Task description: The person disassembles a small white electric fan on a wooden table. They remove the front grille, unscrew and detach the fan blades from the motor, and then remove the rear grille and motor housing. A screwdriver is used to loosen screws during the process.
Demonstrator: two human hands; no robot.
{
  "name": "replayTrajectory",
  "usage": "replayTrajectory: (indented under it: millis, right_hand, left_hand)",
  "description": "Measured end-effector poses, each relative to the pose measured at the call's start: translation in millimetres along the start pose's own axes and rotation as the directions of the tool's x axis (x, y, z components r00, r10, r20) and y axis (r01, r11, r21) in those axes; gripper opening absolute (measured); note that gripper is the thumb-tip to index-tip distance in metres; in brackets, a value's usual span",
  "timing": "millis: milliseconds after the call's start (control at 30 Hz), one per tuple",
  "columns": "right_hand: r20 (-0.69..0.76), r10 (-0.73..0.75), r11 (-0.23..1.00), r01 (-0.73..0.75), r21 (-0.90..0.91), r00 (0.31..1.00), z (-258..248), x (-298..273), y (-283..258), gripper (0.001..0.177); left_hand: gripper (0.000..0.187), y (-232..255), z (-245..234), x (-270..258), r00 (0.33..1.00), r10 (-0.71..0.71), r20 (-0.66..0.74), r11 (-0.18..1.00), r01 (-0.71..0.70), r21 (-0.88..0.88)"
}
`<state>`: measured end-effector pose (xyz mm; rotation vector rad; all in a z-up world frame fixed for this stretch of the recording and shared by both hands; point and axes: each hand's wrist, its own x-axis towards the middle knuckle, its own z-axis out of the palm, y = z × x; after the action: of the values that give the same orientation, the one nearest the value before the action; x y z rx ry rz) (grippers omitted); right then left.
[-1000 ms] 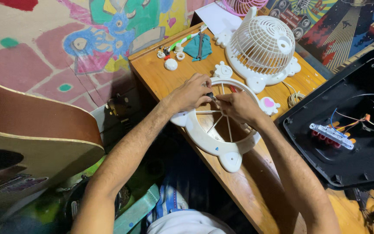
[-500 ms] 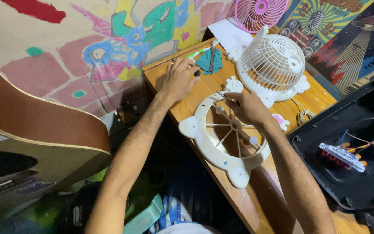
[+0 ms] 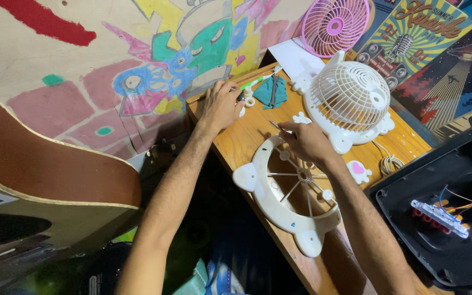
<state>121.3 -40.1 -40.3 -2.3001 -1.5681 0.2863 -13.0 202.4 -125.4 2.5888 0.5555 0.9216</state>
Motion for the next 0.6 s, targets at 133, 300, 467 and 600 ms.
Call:
replayTrajectory:
  millis: [133, 300, 467, 600]
  right_hand:
    - [0.005, 0.075, 0.997, -0.076, 0.009, 0.997, -7.2, -1.5, -5.1, 0.035]
    - [-0.025, 0.101, 0.991, -0.099, 0.087, 0.995, -26.6, -13.1, -7.7, 0.035]
    - [-0.072, 0.182, 0.977, -0.172, 0.128, 0.981, -54.0, -30.7, 3.2, 0.037]
    - [-0.089, 0.320, 0.926, -0.292, 0.240, 0.943, -68.9, -52.7, 16.8, 0.039]
  left_hand:
    - [0.039, 0.4, -0.9, 2.6, 1.000, -0.004, 0.011, 1.000, 0.005, -0.011]
    - [0.035, 14.4, -6.4, -0.3, 0.999, 0.027, -0.022, 0.998, -0.028, -0.048]
    - [0.035, 56.1, -2.1, -9.7, 0.986, 0.158, -0.049, 0.971, -0.164, -0.173]
    - [0.036, 97.3, 4.4, -16.0, 0.977, 0.208, 0.039, 0.958, -0.195, -0.212]
